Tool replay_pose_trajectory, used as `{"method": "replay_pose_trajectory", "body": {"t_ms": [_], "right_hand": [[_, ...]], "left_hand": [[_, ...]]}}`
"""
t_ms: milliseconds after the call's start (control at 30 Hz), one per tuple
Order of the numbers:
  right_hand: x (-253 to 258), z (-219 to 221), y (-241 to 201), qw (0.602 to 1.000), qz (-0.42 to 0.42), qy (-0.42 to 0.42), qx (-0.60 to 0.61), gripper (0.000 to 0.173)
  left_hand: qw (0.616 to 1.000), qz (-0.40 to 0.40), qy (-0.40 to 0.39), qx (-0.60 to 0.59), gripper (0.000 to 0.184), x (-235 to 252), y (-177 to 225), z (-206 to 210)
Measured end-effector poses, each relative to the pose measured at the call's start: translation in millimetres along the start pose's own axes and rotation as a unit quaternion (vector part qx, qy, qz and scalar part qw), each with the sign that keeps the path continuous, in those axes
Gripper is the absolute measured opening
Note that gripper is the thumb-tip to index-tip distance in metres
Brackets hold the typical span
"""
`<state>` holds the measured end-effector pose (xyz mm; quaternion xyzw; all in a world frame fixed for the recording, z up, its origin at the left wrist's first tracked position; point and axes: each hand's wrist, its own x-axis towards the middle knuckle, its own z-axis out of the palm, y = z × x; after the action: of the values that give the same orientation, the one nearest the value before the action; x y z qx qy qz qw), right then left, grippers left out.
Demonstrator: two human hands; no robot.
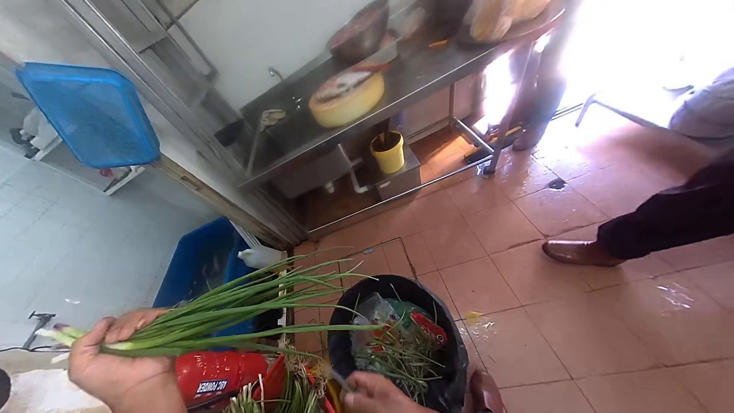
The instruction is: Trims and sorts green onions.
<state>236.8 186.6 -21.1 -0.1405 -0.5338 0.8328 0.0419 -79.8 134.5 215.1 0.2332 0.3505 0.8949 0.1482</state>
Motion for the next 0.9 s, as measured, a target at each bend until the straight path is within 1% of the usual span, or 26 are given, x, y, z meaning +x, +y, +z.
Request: {"method": "replay_pose_trajectory", "body": {"t_ms": [33, 100, 167, 200, 233, 267, 333, 400, 433, 500, 567, 600, 667, 733, 833, 867, 900], "right_hand": [[12.7, -5.0, 14.0, 0.998, 0.026, 0.038, 0.044, 0.035], [32.8, -21.6, 31.6, 0.986, 0.123, 0.083, 0.077, 0.044], [47.9, -29.7, 43.3, 0.967, 0.226, 0.093, 0.077, 0.040], [53.1, -26.9, 46.2, 0.958, 0.256, 0.093, 0.087, 0.035], [57.5, -21.8, 45.3, 0.958, 0.251, 0.091, 0.106, 0.032], [60.2, -17.4, 38.0, 0.965, 0.214, 0.080, 0.132, 0.030], [61.1, -16.2, 10.8, 0.977, 0.091, 0.023, 0.192, 0.026], [60.1, -27.1, -19.4, 0.973, -0.036, -0.029, 0.225, 0.029], [60.2, -35.5, -33.7, 0.968, -0.082, -0.039, 0.233, 0.032], [59.2, -50.0, -63.9, 0.960, -0.121, -0.019, 0.251, 0.033], [61.4, -60.4, -84.8, 0.954, -0.124, 0.034, 0.272, 0.047], [62.9, -63.3, -94.2, 0.954, -0.110, 0.064, 0.271, 0.047], [64.1, -66.1, -104.6, 0.960, -0.057, 0.105, 0.252, 0.054], [59.5, -67.9, -97.9, 0.974, -0.009, 0.090, 0.208, 0.056], [38.2, -68.8, -68.3, 0.984, 0.068, 0.051, 0.159, 0.054], [29.0, -68.5, -54.8, 0.982, 0.077, 0.022, 0.173, 0.055], [20.1, -69.7, -40.2, 0.978, 0.073, -0.031, 0.192, 0.056]], "left_hand": [[1.000, 0.004, -0.004, -0.005, 0.050, -1.6, 4.5, -0.6], [1.000, 0.015, -0.021, -0.016, 0.053, -4.1, 11.6, -2.8], [0.999, 0.027, -0.033, -0.032, 0.056, -9.6, 13.2, -1.1], [0.998, 0.036, -0.031, -0.033, 0.056, -14.1, 12.0, 1.2], [0.998, 0.042, -0.024, -0.034, 0.057, -18.4, 9.6, 5.3], [0.998, 0.044, -0.018, -0.034, 0.058, -22.5, 7.5, 8.8], [0.999, 0.039, -0.015, -0.024, 0.061, -30.4, 7.8, 7.8], [0.999, 0.020, -0.024, -0.024, 0.063, -35.3, 14.3, -6.3], [1.000, 0.015, -0.015, -0.019, 0.066, -38.7, 18.0, -11.0], [1.000, 0.008, -0.003, -0.010, 0.065, -45.8, 23.7, -21.6], [1.000, 0.003, -0.004, -0.016, 0.063, -53.0, 26.9, -30.1], [1.000, 0.003, 0.007, -0.020, 0.062, -56.7, 27.9, -31.3], [0.999, 0.012, 0.044, -0.027, 0.058, -63.4, 29.2, -38.4], [0.997, -0.001, 0.074, -0.005, 0.050, -69.6, 31.5, -51.6], [0.993, -0.032, 0.115, 0.000, 0.039, -79.7, 41.6, -84.0], [0.989, -0.034, 0.143, 0.013, 0.036, -81.1, 50.3, -96.0], [0.984, -0.029, 0.174, 0.039, 0.034, -81.9, 62.6, -109.5]]}}
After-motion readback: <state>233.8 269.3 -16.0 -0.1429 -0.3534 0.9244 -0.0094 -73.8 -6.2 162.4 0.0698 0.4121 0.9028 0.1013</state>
